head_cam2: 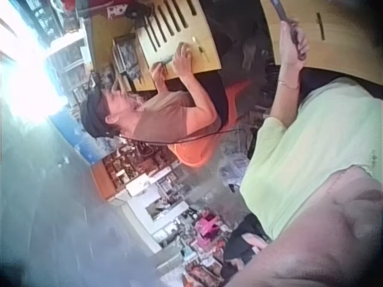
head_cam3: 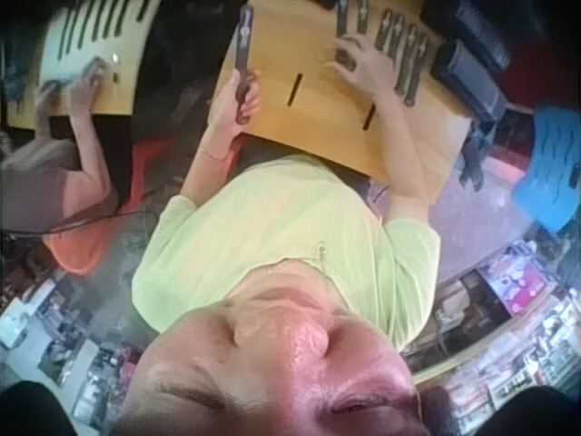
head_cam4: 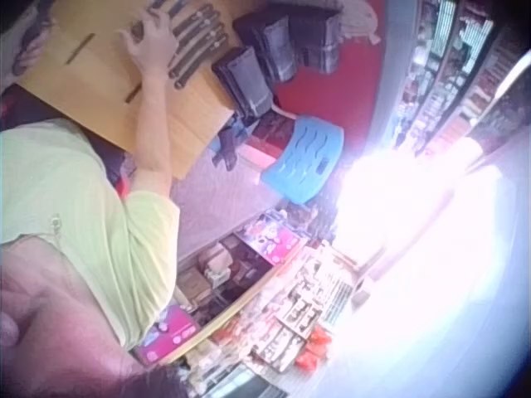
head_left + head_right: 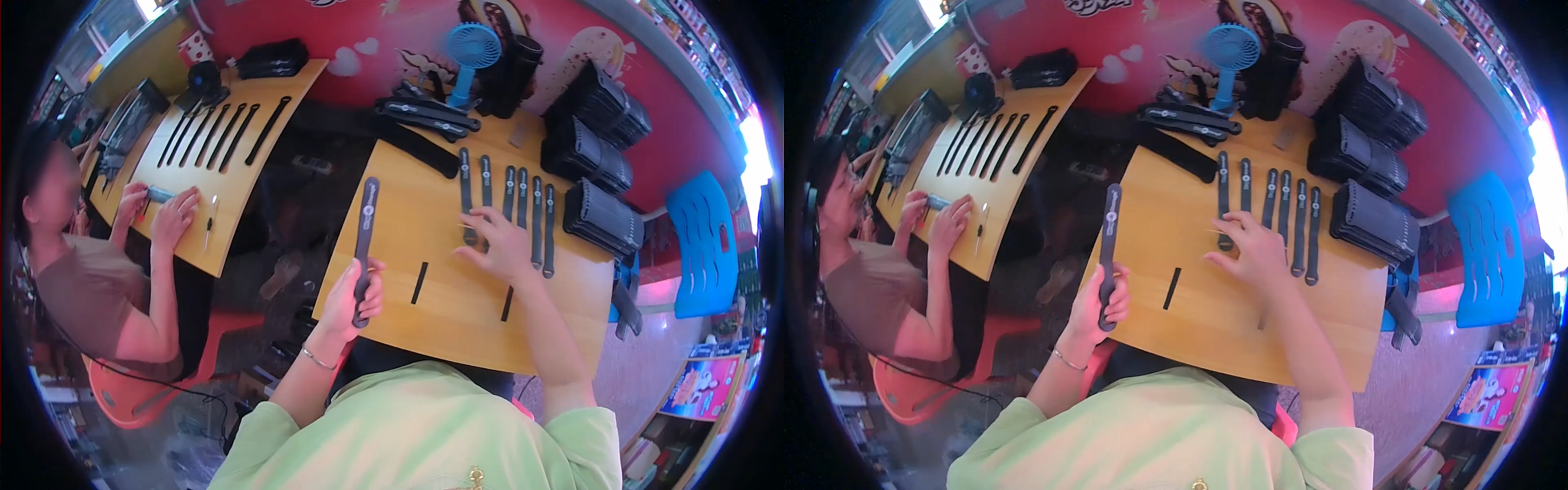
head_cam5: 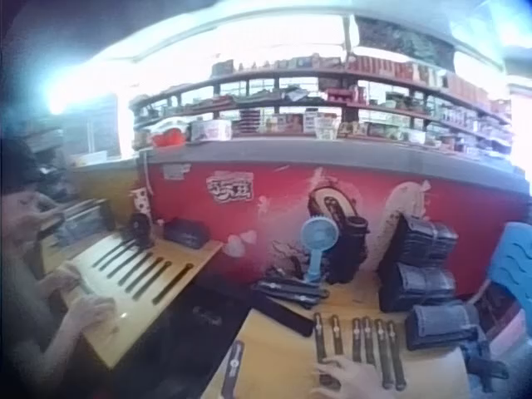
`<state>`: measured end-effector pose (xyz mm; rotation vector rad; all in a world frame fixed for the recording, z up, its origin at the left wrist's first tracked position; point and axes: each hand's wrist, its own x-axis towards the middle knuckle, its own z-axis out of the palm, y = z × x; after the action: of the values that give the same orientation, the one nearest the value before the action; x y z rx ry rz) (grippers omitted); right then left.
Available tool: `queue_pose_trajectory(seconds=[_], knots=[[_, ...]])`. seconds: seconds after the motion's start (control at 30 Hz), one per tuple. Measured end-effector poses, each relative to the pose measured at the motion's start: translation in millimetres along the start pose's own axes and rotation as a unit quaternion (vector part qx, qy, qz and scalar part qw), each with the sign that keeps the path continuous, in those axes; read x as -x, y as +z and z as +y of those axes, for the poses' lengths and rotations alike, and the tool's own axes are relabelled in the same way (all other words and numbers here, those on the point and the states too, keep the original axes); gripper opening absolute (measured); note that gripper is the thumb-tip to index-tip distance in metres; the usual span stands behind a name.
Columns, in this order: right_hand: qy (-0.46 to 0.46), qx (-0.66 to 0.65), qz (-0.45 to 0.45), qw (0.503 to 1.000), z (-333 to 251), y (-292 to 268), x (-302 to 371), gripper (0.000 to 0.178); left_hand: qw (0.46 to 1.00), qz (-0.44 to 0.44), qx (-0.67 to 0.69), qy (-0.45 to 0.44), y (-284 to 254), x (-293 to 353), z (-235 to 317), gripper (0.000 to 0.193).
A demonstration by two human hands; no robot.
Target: Assembling flexible black straps by inserting an internal strip into a fabric or plastic sleeve using a small stick tool.
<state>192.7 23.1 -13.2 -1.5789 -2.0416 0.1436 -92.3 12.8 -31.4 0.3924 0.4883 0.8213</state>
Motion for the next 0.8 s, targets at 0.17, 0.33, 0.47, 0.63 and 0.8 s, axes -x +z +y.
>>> queue_pose_trajectory(seconds=[0.17, 0.33, 0.47, 0.63, 0.8], knots=[[0.092, -0.142, -0.005, 0.986, -42.4, 1.4, 13.3, 0.035, 0.997, -0.017, -0.01, 0.073, 15.2, -24.9, -15.5, 0.036], [0.193, -0.401, -0.06, 0.893, -78.2, 7.9, 38.8, 0.027, 0.989, 0.017, -0.03, 0.141, 61.9, -44.2, -29.9, 0.037], [0.243, -0.541, 0.013, 0.805, -85.6, 9.5, 50.2, 0.018, 0.978, -0.037, -0.111, 0.175, 69.6, -48.2, -42.5, 0.036], [0.317, -0.676, 0.053, 0.663, -86.8, -6.9, 48.4, 0.013, 0.981, -0.095, -0.131, 0.106, 73.4, -34.3, -42.5, 0.033], [0.271, -0.633, 0.062, 0.722, -81.3, 3.8, 52.6, 0.008, 0.971, -0.087, -0.185, 0.126, 64.8, -34.1, -52.7, 0.035]])
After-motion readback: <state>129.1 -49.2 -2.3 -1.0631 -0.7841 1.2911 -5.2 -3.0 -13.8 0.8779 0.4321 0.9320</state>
